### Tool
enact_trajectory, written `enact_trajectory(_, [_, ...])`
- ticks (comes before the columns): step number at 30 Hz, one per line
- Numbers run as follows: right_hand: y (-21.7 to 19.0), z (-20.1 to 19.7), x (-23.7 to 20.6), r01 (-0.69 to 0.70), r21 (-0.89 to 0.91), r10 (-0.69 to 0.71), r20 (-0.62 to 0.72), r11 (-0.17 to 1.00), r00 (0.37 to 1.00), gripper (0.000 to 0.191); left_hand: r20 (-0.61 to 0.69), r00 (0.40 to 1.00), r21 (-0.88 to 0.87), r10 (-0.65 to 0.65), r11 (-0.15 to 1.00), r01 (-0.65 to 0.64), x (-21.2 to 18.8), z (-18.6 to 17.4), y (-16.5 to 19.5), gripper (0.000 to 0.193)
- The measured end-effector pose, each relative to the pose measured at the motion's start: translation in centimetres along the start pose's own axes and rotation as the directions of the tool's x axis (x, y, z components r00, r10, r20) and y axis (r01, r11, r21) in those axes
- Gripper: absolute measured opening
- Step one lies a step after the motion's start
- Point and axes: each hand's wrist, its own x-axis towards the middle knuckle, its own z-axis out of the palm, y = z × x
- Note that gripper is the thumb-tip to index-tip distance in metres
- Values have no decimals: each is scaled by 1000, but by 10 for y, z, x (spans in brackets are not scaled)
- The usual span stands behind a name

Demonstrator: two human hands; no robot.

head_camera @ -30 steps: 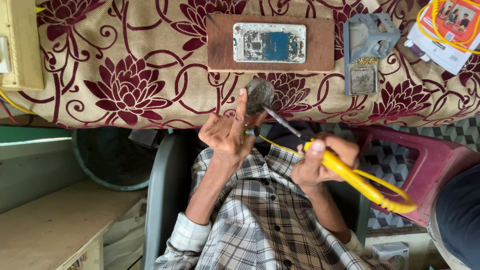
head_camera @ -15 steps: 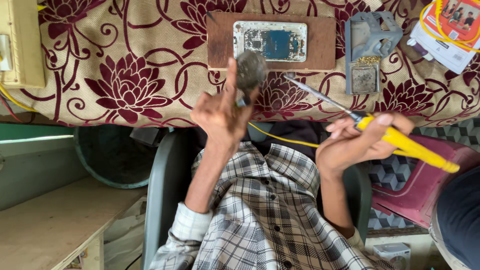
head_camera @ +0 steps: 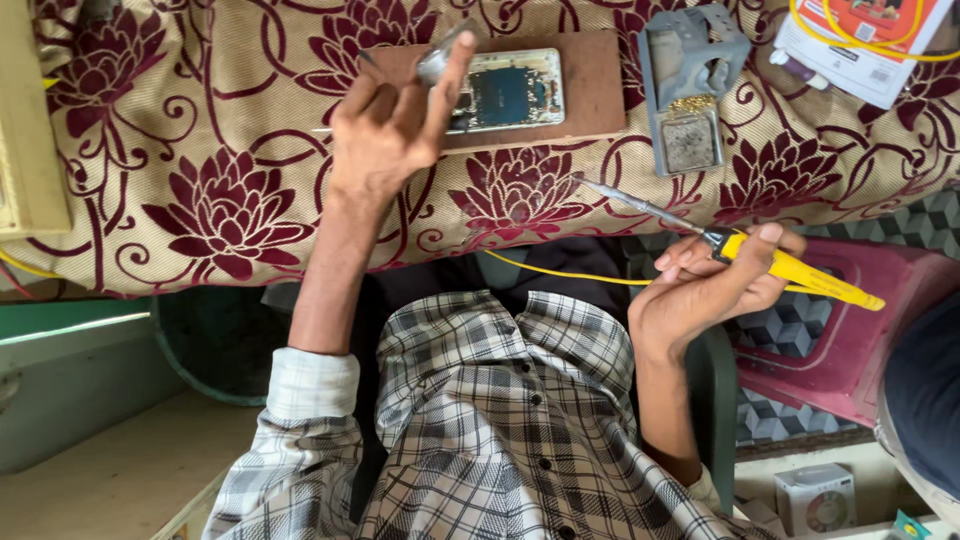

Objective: The person solders components on a disassembled phone motherboard resting on a wooden board, holding the board with one hand while applying a yellow soldering iron to the circuit board. They periodically reposition the phone, touch the board, and continue soldering different spots on the board.

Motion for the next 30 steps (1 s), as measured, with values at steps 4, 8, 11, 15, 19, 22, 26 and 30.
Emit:
enact_trajectory(4, [-2, -2, 4, -57, 14, 58, -40, 998, 998, 30, -35, 976, -32, -215, 976, 214, -15, 0, -1, 59])
enact_trajectory(8, [2, -3, 7, -57, 29, 57, -27, 998, 998, 37, -11, 831, -116, -557, 826, 552, -25, -15, 1, 59])
enact_trajectory(11, [7, -4, 13, -184, 106, 189, -44, 977, 981, 46, 151, 428, -249, -891, 385, 889, -26, -32, 3, 67])
enact_trajectory(15, [20, -2, 28, -367, 169, 377, -32, 915, 926, 47, 352, 245, -78, -903, 233, 969, -29, -51, -2, 67])
enact_trajectory(19, [43, 2, 46, -399, 149, 390, 88, 905, 917, 45, 432, 203, 45, -879, 246, 968, -27, -58, -2, 72])
enact_trajectory(22, [55, 4, 57, -411, 157, 389, 152, 898, 909, 44, 472, 113, 65, -875, 162, 985, -22, -66, 0, 91])
enact_trajectory(26, [62, 11, 67, -404, 119, 361, 276, 907, 891, 40, 358, 312, -396, -880, 159, 904, -11, -82, 5, 91])
enact_trajectory(30, [65, 24, 71, -407, 56, 371, 312, 912, 875, 38, 633, 334, -678, -698, -292, 674, 7, -79, 10, 42])
